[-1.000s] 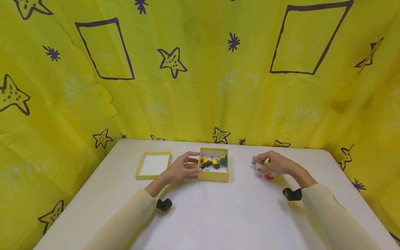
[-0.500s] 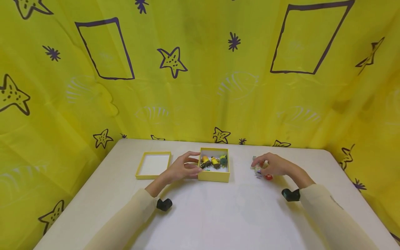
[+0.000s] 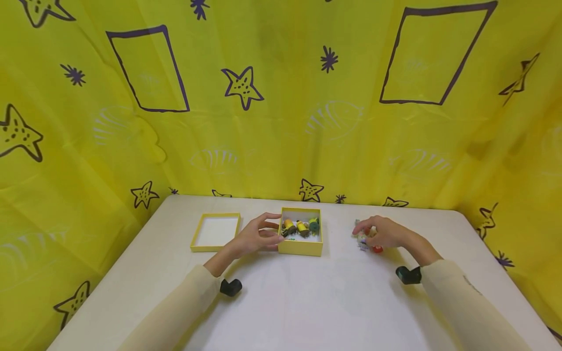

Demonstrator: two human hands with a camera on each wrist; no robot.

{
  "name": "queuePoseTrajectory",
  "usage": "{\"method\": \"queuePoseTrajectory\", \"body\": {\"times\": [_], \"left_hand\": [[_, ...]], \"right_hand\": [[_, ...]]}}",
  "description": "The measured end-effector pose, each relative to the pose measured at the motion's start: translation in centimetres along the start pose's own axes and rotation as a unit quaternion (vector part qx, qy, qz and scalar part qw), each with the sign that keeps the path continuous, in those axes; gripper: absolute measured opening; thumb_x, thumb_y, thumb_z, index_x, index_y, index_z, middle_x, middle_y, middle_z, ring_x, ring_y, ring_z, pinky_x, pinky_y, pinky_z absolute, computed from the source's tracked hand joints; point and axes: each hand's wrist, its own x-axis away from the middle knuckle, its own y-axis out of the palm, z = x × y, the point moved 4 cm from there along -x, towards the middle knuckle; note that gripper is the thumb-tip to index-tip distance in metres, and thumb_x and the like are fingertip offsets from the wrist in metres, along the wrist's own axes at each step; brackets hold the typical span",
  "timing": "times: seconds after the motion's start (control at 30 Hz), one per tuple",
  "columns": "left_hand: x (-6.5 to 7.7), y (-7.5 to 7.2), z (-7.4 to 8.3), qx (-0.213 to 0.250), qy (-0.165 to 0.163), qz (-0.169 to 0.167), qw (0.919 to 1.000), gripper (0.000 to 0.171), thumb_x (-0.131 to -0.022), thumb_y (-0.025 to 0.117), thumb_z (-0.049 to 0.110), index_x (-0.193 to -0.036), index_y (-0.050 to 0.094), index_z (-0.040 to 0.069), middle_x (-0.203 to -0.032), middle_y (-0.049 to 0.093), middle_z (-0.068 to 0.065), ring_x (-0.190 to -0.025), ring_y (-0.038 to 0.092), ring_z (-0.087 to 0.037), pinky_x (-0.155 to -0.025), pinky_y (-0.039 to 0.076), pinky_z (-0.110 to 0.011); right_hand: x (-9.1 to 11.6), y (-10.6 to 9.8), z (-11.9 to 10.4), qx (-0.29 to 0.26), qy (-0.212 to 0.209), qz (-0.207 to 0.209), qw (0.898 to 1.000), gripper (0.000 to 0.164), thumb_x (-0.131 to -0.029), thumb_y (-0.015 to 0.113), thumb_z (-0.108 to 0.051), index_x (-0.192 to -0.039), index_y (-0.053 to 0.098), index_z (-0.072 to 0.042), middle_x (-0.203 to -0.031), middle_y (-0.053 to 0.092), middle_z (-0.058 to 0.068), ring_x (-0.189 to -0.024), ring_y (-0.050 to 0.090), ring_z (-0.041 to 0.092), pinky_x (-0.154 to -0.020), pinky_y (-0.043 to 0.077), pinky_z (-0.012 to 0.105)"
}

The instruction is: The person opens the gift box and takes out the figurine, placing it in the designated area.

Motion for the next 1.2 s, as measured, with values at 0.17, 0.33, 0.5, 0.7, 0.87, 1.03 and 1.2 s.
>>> {"method": "queuePoseTrajectory", "body": {"times": [0.17, 0.33, 0.5, 0.7, 0.87, 1.03, 1.2], "left_hand": [[-0.1, 0.0, -0.1, -0.011, 0.0, 0.002, 0.9999, 0.071, -0.091, 0.079, 0.008, -0.152, 0.044, 0.011, -0.139, 0.054, -0.022, -0.118, 0.064, -0.03, -0.085, 0.062, -0.04], [0.0, 0.0, 0.0, -0.013, 0.0, 0.002, 0.9999, 0.07, -0.091, 0.079, 0.007, -0.152, 0.045, 0.011, -0.139, 0.054, -0.022, -0.118, 0.064, -0.031, -0.085, 0.062, -0.039], [0.1, 0.0, 0.1, -0.003, 0.0, -0.001, 1.0, 0.07, -0.091, 0.078, 0.006, -0.152, 0.044, 0.009, -0.14, 0.053, -0.023, -0.119, 0.063, -0.032, -0.085, 0.062, -0.04], [0.1, 0.0, 0.0, -0.005, 0.0, -0.001, 1.0, 0.07, -0.092, 0.079, 0.008, -0.153, 0.044, 0.01, -0.14, 0.053, -0.023, -0.119, 0.064, -0.031, -0.085, 0.062, -0.04], [0.1, 0.0, 0.0, -0.003, 0.002, -0.001, 1.0, 0.071, -0.092, 0.079, 0.007, -0.153, 0.043, 0.01, -0.14, 0.053, -0.023, -0.119, 0.064, -0.031, -0.085, 0.062, -0.04], [0.2, 0.0, 0.1, -0.003, 0.007, -0.002, 1.0, 0.07, -0.092, 0.078, 0.006, -0.153, 0.043, 0.009, -0.14, 0.053, -0.023, -0.118, 0.064, -0.031, -0.085, 0.062, -0.04], [0.2, 0.1, 0.1, -0.005, 0.009, -0.003, 0.9999, 0.07, -0.092, 0.078, 0.007, -0.153, 0.043, 0.009, -0.139, 0.053, -0.023, -0.117, 0.064, -0.031, -0.084, 0.062, -0.04]], "right_hand": [[0.0, 0.0, 0.0, 0.001, 0.0, 0.001, 1.0, 0.027, -0.094, 0.07, -0.008, -0.121, 0.074, -0.012, -0.12, 0.06, 0.015, -0.088, 0.047, 0.024, -0.065, 0.048, 0.031], [0.1, 0.0, -0.3, 0.005, 0.0, -0.001, 1.0, 0.028, -0.094, 0.069, -0.008, -0.121, 0.073, -0.012, -0.12, 0.06, 0.014, -0.089, 0.048, 0.024, -0.066, 0.048, 0.031], [0.1, -0.1, -0.6, 0.006, -0.002, -0.007, 1.0, 0.03, -0.093, 0.073, -0.009, -0.123, 0.073, -0.012, -0.119, 0.061, 0.014, -0.093, 0.048, 0.026, -0.068, 0.047, 0.032], [0.1, -0.5, -0.8, 0.026, -0.009, -0.012, 1.0, 0.033, -0.092, 0.076, -0.015, -0.124, 0.072, -0.012, -0.113, 0.063, 0.009, -0.09, 0.05, 0.024, -0.067, 0.045, 0.031], [0.1, -1.2, -1.5, 0.042, -0.026, -0.013, 0.999, 0.034, -0.093, 0.077, -0.019, -0.125, 0.072, -0.011, -0.12, 0.067, 0.01, -0.094, 0.055, 0.023, -0.073, 0.049, 0.031], [0.1, -1.9, -2.5, 0.046, -0.045, -0.011, 0.998, 0.037, -0.091, 0.079, -0.019, -0.125, 0.071, -0.008, -0.115, 0.07, 0.006, -0.097, 0.06, 0.021, -0.078, 0.052, 0.034], [0.2, -2.2, -3.2, 0.05, -0.049, -0.007, 0.998, 0.036, -0.091, 0.079, -0.018, -0.124, 0.071, -0.007, -0.109, 0.07, 0.004, -0.097, 0.06, 0.021, -0.08, 0.051, 0.034]]}}
